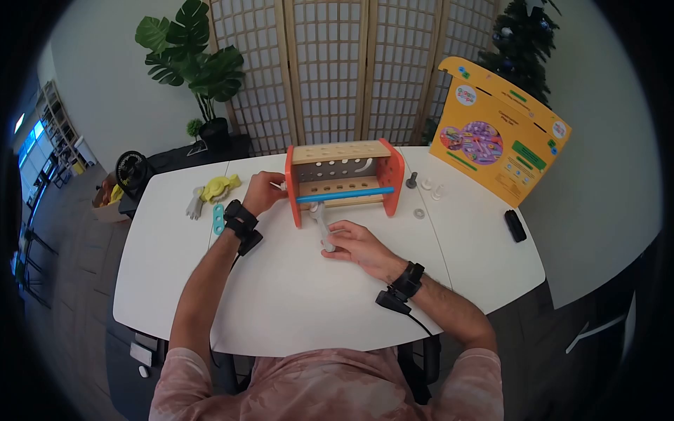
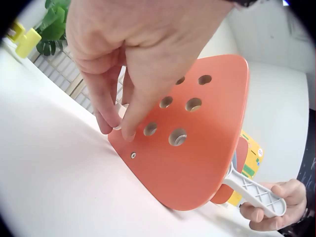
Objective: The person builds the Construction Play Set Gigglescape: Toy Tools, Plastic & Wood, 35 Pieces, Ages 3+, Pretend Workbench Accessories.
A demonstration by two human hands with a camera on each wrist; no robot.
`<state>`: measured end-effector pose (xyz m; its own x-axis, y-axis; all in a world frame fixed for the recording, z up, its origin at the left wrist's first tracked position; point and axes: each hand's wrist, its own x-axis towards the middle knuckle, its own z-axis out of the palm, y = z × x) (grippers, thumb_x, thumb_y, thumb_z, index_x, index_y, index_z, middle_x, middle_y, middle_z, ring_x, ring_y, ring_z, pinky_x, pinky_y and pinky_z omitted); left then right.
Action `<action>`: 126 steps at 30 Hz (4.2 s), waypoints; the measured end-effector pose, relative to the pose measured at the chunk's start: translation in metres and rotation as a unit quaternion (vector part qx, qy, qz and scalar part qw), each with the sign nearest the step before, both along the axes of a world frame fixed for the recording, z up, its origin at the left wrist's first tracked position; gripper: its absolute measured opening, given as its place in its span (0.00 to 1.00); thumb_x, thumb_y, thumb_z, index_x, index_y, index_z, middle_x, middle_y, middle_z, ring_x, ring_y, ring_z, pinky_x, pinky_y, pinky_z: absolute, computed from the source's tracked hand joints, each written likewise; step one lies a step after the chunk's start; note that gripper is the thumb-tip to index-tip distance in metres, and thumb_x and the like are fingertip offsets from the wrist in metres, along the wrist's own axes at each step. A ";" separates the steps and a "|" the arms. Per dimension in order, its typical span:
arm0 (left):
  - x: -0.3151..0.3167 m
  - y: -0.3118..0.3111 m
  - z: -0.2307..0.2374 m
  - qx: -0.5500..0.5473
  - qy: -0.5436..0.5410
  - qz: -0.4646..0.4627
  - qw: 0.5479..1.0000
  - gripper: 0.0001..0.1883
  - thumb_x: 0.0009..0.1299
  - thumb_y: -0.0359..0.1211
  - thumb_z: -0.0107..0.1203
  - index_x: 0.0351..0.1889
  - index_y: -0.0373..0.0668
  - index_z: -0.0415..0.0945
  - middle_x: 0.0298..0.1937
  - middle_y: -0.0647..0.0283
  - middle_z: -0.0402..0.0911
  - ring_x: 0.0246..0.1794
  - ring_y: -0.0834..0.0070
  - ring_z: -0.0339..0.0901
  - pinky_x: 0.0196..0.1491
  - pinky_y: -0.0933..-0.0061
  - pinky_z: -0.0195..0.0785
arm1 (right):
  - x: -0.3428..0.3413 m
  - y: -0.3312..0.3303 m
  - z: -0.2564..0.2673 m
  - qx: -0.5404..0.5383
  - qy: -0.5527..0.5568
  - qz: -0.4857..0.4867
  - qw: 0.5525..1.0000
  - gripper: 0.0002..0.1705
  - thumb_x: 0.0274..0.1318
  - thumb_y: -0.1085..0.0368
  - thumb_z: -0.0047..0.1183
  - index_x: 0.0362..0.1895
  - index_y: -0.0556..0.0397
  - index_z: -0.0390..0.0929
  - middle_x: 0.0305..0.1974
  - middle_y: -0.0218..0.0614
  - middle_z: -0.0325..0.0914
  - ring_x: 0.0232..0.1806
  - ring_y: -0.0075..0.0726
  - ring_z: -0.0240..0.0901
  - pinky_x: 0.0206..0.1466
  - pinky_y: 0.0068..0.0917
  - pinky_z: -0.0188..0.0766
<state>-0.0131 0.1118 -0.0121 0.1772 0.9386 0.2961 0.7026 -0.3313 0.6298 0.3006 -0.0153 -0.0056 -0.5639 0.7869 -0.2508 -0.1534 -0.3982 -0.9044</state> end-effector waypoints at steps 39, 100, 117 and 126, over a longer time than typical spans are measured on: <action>-0.015 0.031 -0.037 -0.016 -0.117 -0.056 0.991 0.14 0.65 0.23 0.75 0.47 0.33 0.85 0.46 0.53 0.92 0.45 0.66 0.93 0.49 0.67 0.88 | -0.067 0.050 0.005 0.067 -0.003 -0.074 0.995 0.21 0.75 0.68 0.63 0.67 0.57 0.78 0.61 0.37 0.80 0.63 0.32 0.82 0.70 0.32 0.85; -0.010 0.020 -0.026 -0.210 -0.359 -0.017 0.909 0.22 0.72 0.16 0.65 0.62 0.38 0.75 0.49 0.58 0.86 0.49 0.72 0.88 0.53 0.70 0.86 | -0.073 0.052 -0.007 0.065 0.002 -0.073 0.995 0.15 0.82 0.62 0.56 0.63 0.57 0.80 0.51 0.33 0.85 0.50 0.26 0.85 0.57 0.24 0.83; -0.006 0.019 -0.025 -0.162 -0.343 -0.041 0.924 0.19 0.75 0.20 0.65 0.63 0.38 0.76 0.51 0.58 0.86 0.47 0.72 0.88 0.52 0.71 0.84 | -0.073 0.052 -0.010 0.070 0.011 -0.066 0.995 0.14 0.82 0.61 0.56 0.62 0.55 0.81 0.51 0.32 0.84 0.50 0.26 0.84 0.57 0.25 0.82; -0.008 0.022 -0.027 -0.179 -0.338 -0.051 0.923 0.21 0.73 0.18 0.64 0.63 0.39 0.76 0.52 0.59 0.84 0.49 0.72 0.88 0.52 0.71 0.84 | -0.072 0.050 -0.007 0.068 0.007 -0.063 0.996 0.14 0.82 0.61 0.56 0.62 0.54 0.81 0.50 0.31 0.84 0.50 0.26 0.84 0.57 0.24 0.82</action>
<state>-0.0206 0.1334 -0.0386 0.1579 0.9864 0.0458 0.0857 -0.0599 0.9945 0.2285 0.0351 -0.0130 -0.4609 0.8780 -0.1290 -0.2083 -0.2484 -0.9460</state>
